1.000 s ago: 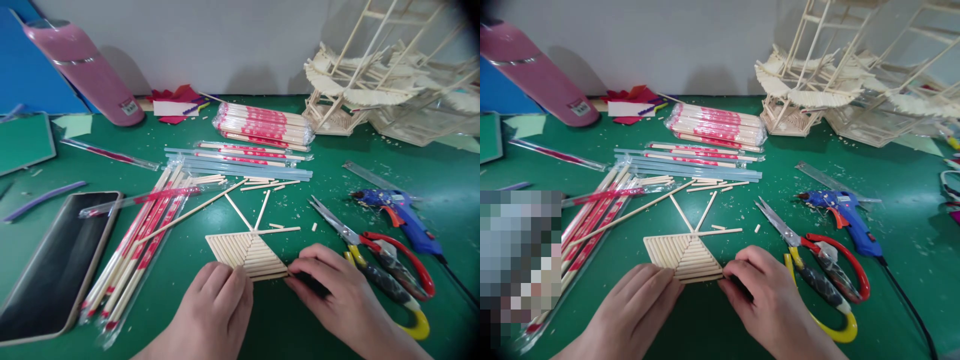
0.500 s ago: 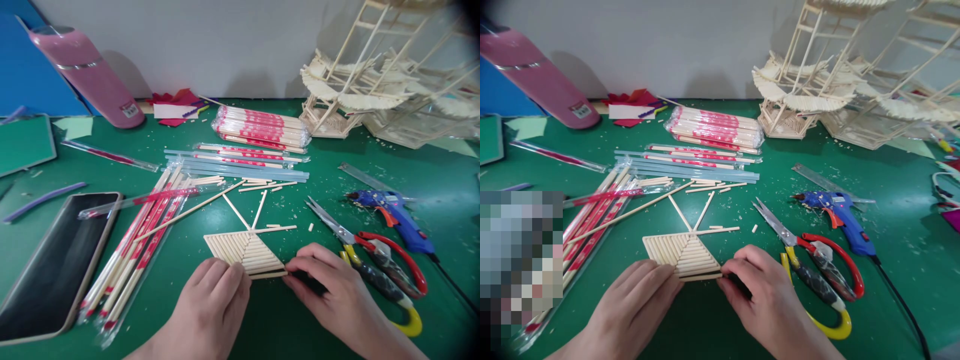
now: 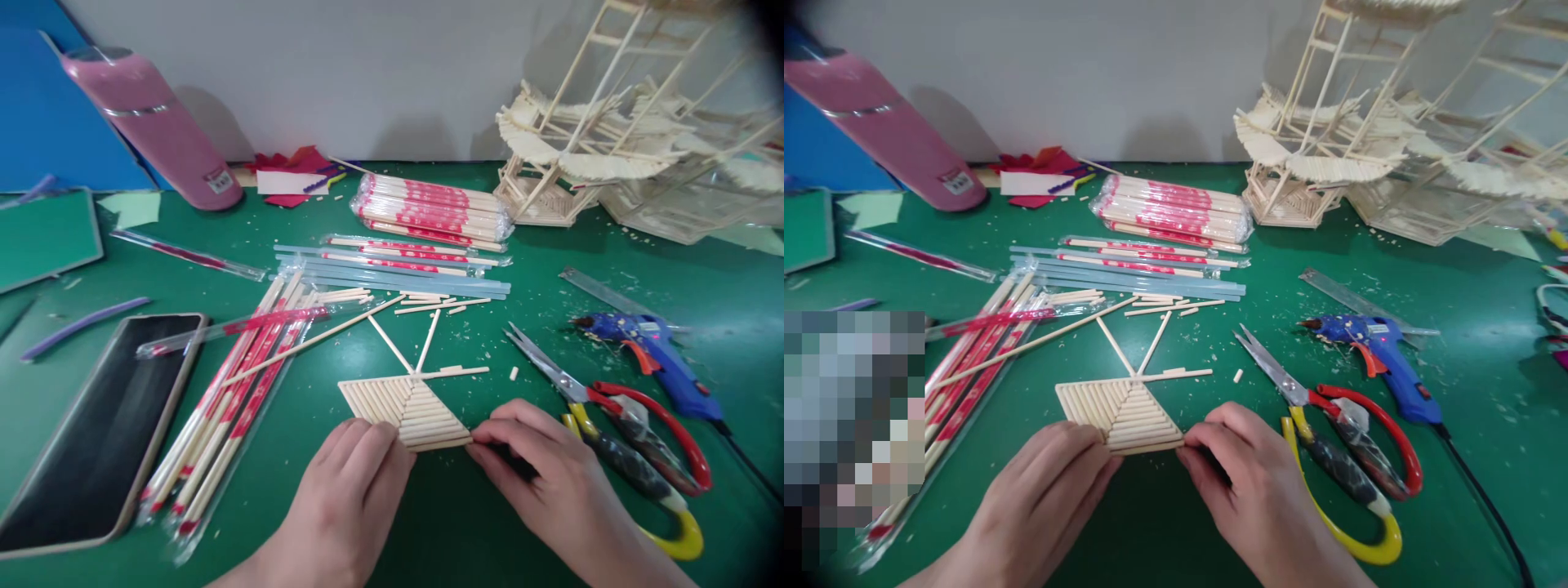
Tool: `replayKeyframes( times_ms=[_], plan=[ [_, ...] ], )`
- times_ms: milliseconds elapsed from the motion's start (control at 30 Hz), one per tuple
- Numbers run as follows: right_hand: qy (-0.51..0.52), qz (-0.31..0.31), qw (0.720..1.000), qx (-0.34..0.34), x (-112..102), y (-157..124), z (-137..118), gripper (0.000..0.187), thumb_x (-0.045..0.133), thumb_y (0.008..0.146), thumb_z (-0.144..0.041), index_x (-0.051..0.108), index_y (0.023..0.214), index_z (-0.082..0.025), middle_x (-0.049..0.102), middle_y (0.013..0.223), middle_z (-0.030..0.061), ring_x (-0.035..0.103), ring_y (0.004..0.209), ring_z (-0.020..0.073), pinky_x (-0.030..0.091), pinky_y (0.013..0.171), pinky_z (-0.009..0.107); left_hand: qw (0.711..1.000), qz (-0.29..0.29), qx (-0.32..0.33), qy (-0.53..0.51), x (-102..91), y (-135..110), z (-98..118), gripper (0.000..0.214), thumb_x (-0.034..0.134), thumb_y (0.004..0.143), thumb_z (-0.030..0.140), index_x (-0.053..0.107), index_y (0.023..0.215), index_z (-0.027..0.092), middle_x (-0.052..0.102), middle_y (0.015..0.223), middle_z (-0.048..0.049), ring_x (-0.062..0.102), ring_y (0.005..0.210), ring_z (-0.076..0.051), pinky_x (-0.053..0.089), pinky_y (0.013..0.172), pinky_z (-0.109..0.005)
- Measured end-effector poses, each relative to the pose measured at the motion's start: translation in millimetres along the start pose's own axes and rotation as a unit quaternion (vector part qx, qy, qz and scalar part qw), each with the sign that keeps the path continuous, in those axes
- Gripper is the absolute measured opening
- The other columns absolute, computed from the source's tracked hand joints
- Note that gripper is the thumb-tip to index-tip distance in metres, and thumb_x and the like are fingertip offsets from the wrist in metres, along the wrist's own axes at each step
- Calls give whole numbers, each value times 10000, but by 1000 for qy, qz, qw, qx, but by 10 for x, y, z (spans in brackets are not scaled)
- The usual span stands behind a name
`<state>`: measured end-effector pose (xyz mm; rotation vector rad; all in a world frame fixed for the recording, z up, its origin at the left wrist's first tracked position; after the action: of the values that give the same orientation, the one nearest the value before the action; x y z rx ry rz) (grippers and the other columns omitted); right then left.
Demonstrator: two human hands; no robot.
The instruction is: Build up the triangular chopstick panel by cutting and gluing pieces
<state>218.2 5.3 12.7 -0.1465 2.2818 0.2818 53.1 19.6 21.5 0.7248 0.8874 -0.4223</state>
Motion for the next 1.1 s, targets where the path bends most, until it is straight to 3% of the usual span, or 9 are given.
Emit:
replayKeyframes(
  times_ms=[233, 533, 933, 1100],
  plan=[
    [-23, 16, 1000, -13, 2, -26, 1, 71, 562, 815, -147, 591, 861, -193, 565, 790, 10, 561, 682, 93, 470, 620, 215, 995, 10, -86, 38, -25, -30, -60, 49, 460, 873, 165, 502, 898, 166, 538, 885, -57, 545, 728, -168, 479, 610, -294],
    [-34, 20, 999, -12, -9, -14, -13, 55, 565, 812, -163, 590, 838, -203, 566, 779, 6, 554, 652, 85, 474, 585, 200, 993, 6, -119, -16, -12, -63, -102, 112, 527, 828, 137, 492, 930, 166, 526, 904, -51, 526, 738, -160, 489, 625, -292],
    [-15, 16, 1000, 5, 7, -2, 10, 61, 551, 819, -139, 587, 828, -187, 550, 754, 13, 538, 666, 101, 458, 589, 243, 997, 37, -68, 25, -27, -33, -96, 92, 481, 852, 146, 507, 940, 151, 539, 913, -69, 542, 725, -166, 488, 606, -286],
    [0, 18, 1000, 13, 6, -7, 17, 69, 547, 818, -130, 592, 826, -182, 548, 754, 18, 536, 669, 103, 457, 586, 247, 998, 18, -59, 28, -17, -36, -85, 96, 476, 856, 134, 509, 943, 157, 529, 921, -70, 539, 755, -176, 468, 605, -289]
  ],
)
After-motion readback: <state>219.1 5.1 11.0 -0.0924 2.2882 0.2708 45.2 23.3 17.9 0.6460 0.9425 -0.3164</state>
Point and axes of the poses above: each hand's wrist, its own y-axis towards the middle knuckle, its own x-axis out of the palm, z = x × y, the point moved 6 cm from there along y, towards the middle knuckle
